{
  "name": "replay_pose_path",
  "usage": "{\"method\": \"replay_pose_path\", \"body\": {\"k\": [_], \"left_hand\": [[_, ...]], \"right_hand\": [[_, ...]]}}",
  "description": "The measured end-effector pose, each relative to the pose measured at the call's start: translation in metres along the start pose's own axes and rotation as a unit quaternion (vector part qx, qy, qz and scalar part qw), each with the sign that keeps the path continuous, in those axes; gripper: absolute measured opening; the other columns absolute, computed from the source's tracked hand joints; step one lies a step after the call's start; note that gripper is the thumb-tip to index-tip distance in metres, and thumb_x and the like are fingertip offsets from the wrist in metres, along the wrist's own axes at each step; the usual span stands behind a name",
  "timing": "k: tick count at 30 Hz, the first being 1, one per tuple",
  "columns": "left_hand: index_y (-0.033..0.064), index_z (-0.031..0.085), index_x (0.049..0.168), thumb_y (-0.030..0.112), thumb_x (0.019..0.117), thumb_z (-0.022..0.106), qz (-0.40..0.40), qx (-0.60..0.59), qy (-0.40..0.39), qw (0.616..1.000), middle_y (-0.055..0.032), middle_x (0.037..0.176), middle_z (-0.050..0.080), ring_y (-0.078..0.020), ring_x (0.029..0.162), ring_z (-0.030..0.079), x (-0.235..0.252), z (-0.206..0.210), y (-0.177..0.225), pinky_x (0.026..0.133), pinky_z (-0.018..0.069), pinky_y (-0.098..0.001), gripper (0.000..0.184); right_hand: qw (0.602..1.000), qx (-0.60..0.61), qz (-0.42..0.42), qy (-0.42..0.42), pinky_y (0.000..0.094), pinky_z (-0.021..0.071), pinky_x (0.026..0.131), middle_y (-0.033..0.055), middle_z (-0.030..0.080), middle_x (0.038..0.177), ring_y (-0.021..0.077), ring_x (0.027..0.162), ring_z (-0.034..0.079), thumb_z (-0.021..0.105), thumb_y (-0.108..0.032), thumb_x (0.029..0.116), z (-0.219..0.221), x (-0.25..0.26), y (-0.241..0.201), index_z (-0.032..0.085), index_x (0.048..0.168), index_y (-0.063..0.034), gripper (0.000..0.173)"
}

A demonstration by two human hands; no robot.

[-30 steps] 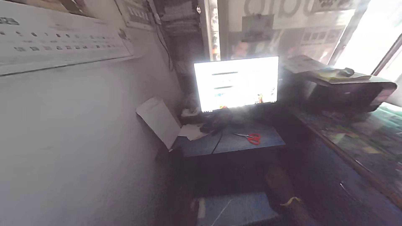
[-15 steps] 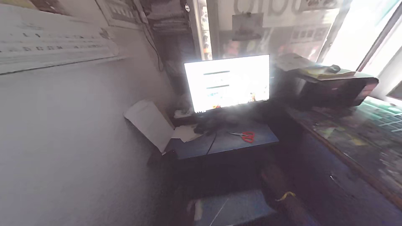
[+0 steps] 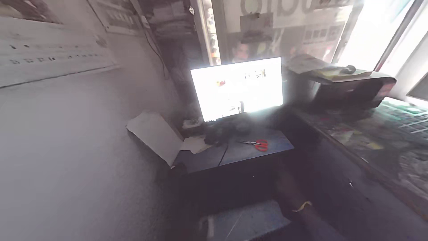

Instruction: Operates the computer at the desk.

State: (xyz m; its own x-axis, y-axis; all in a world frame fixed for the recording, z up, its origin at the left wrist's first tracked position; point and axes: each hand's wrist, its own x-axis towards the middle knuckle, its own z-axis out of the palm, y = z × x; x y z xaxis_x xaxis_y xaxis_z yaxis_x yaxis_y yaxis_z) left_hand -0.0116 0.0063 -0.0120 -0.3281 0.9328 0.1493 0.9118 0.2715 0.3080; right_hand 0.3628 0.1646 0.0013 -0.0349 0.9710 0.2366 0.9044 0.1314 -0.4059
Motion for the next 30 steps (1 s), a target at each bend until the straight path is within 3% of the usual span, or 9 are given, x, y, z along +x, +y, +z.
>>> {"method": "replay_pose_path", "body": {"k": [2, 5, 8, 13, 19, 23, 27, 30], "left_hand": [[-0.0019, 0.057, 0.139, 0.055, 0.0962, 0.056, -0.038, 0.045, -0.114, 0.992, -0.0260, 0.141, 0.058, -0.0393, 0.137, 0.051, 0.003, -0.032, 0.023, 0.114, 0.0390, -0.0570, 0.072], [0.0008, 0.061, 0.136, 0.055, 0.0899, 0.062, -0.025, 0.052, -0.035, 0.998, -0.0259, 0.143, 0.056, -0.0413, 0.139, 0.049, 0.000, -0.011, 0.015, 0.115, 0.0375, -0.0577, 0.071], [0.0085, 0.058, 0.142, 0.053, 0.0917, 0.059, -0.009, 0.064, -0.022, 0.998, -0.0257, 0.153, 0.046, -0.0417, 0.147, 0.039, 0.001, -0.004, 0.013, 0.120, 0.0307, -0.0563, 0.067], [0.0194, 0.047, 0.154, 0.050, 0.0953, 0.052, 0.015, 0.028, -0.004, 0.999, -0.0247, 0.160, 0.038, -0.0429, 0.151, 0.032, 0.003, 0.018, -0.006, 0.122, 0.0257, -0.0586, 0.066], [0.0222, 0.047, 0.153, 0.052, 0.0960, 0.048, 0.012, 0.053, -0.003, 0.999, -0.0244, 0.159, 0.039, -0.0443, 0.150, 0.033, 0.005, 0.032, -0.014, 0.121, 0.0273, -0.0593, 0.064], [0.0133, 0.047, 0.153, 0.051, 0.0967, 0.051, 0.019, 0.063, -0.039, 0.997, -0.0248, 0.160, 0.037, -0.0427, 0.150, 0.033, 0.010, 0.025, -0.007, 0.123, 0.0259, -0.0569, 0.068], [0.0123, 0.058, 0.143, 0.047, 0.0886, 0.067, -0.007, 0.004, 0.008, 1.000, -0.0192, 0.145, 0.057, -0.0353, 0.138, 0.051, 0.010, 0.044, -0.015, 0.114, 0.0404, -0.0531, 0.065], [0.0080, 0.059, 0.141, 0.049, 0.0882, 0.066, -0.008, 0.013, 0.025, 1.000, -0.0180, 0.142, 0.059, -0.0334, 0.137, 0.052, 0.013, 0.050, -0.020, 0.114, 0.0410, -0.0512, 0.067]], "right_hand": [[0.999, -0.036, -0.027, -0.006, 0.0522, 0.0445, 0.113, 0.0156, 0.059, 0.144, 0.0330, 0.135, 0.055, 0.052, -0.034, 0.0997, 0.001, -0.001, 0.007, 0.056, 0.146, -0.0108, 0.051], [0.997, -0.062, -0.029, -0.026, 0.0494, 0.0432, 0.115, 0.0161, 0.053, 0.151, 0.0331, 0.140, 0.050, 0.051, -0.033, 0.1012, 0.000, -0.003, 0.015, 0.051, 0.151, -0.0124, 0.054], [0.997, -0.069, -0.034, -0.021, 0.0491, 0.0442, 0.114, 0.0157, 0.053, 0.150, 0.0331, 0.140, 0.051, 0.051, -0.034, 0.1010, 0.004, -0.004, 0.020, 0.051, 0.151, -0.0141, 0.054], [0.996, -0.076, -0.043, -0.028, 0.0482, 0.0412, 0.117, 0.0151, 0.052, 0.152, 0.0320, 0.143, 0.048, 0.048, -0.036, 0.1025, 0.008, -0.004, 0.023, 0.051, 0.151, -0.0124, 0.054], [0.995, -0.077, -0.056, -0.016, 0.0462, 0.0413, 0.117, 0.0139, 0.052, 0.153, 0.0305, 0.143, 0.048, 0.048, -0.035, 0.1020, 0.013, -0.004, 0.028, 0.053, 0.150, -0.0126, 0.053], [0.994, -0.085, -0.065, 0.001, 0.0466, 0.0414, 0.117, 0.0138, 0.054, 0.151, 0.0306, 0.142, 0.050, 0.049, -0.036, 0.1013, 0.014, -0.003, 0.031, 0.055, 0.148, -0.0111, 0.053], [0.994, -0.089, -0.057, -0.010, 0.0488, 0.0394, 0.118, 0.0123, 0.055, 0.150, 0.0296, 0.142, 0.049, 0.046, -0.042, 0.1022, 0.012, -0.003, 0.030, 0.057, 0.146, -0.0123, 0.054], [0.994, -0.090, -0.055, 0.000, 0.0496, 0.0418, 0.116, 0.0107, 0.057, 0.147, 0.0292, 0.140, 0.051, 0.045, -0.045, 0.1011, 0.017, -0.001, 0.031, 0.059, 0.143, -0.0154, 0.053]]}}
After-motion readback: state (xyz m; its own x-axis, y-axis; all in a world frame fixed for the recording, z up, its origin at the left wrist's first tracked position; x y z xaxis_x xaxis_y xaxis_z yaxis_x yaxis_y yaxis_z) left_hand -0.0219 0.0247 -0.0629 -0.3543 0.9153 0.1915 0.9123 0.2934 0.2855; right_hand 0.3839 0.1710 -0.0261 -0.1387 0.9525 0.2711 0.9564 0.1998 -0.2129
